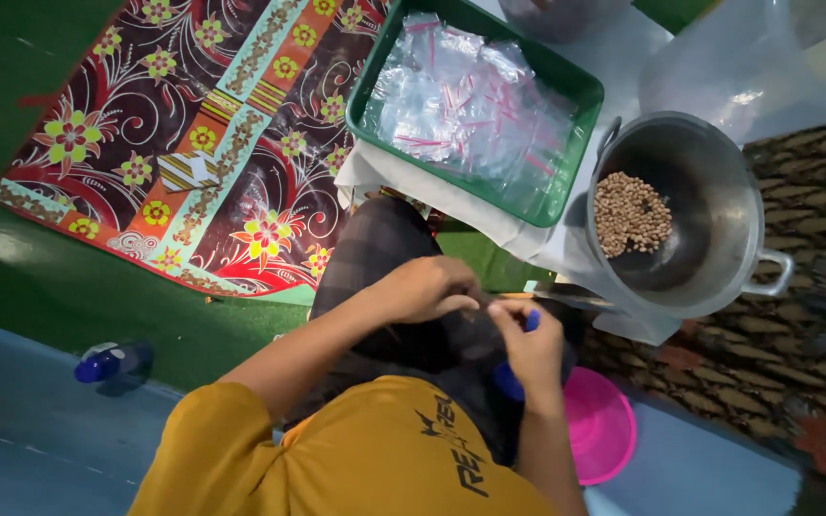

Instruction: Packaging small brown beans into individual plastic bags using a spoon.

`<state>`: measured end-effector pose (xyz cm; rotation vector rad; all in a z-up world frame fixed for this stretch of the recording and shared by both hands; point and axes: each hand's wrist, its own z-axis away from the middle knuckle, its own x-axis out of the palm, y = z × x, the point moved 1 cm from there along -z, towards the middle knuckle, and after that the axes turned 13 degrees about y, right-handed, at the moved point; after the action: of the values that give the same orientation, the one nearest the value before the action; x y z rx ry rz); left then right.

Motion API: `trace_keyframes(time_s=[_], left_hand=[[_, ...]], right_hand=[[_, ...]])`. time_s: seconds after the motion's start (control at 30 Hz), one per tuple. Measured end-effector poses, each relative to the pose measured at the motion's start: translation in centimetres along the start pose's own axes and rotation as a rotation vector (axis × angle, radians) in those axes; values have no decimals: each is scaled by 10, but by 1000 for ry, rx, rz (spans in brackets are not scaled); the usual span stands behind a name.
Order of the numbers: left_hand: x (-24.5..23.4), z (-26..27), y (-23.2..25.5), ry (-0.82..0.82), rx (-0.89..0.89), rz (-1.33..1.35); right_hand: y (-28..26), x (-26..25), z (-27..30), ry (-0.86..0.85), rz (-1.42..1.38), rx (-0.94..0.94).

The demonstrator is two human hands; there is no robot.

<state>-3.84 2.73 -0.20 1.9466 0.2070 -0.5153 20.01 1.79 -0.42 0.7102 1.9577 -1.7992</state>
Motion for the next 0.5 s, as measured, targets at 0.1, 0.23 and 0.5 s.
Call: trace_keyframes(time_s=[0.1,0.23,0.5], left_hand=[[13,10,-44,66,16,-293],[20,32,-93,23,11,-735],[8,29,-82,248,98,-556]], right_hand=[[9,-7,-7,38,-253,326],[-23,-44,-28,53,-841,537],[-66,-131,-48,211,-1206,232]])
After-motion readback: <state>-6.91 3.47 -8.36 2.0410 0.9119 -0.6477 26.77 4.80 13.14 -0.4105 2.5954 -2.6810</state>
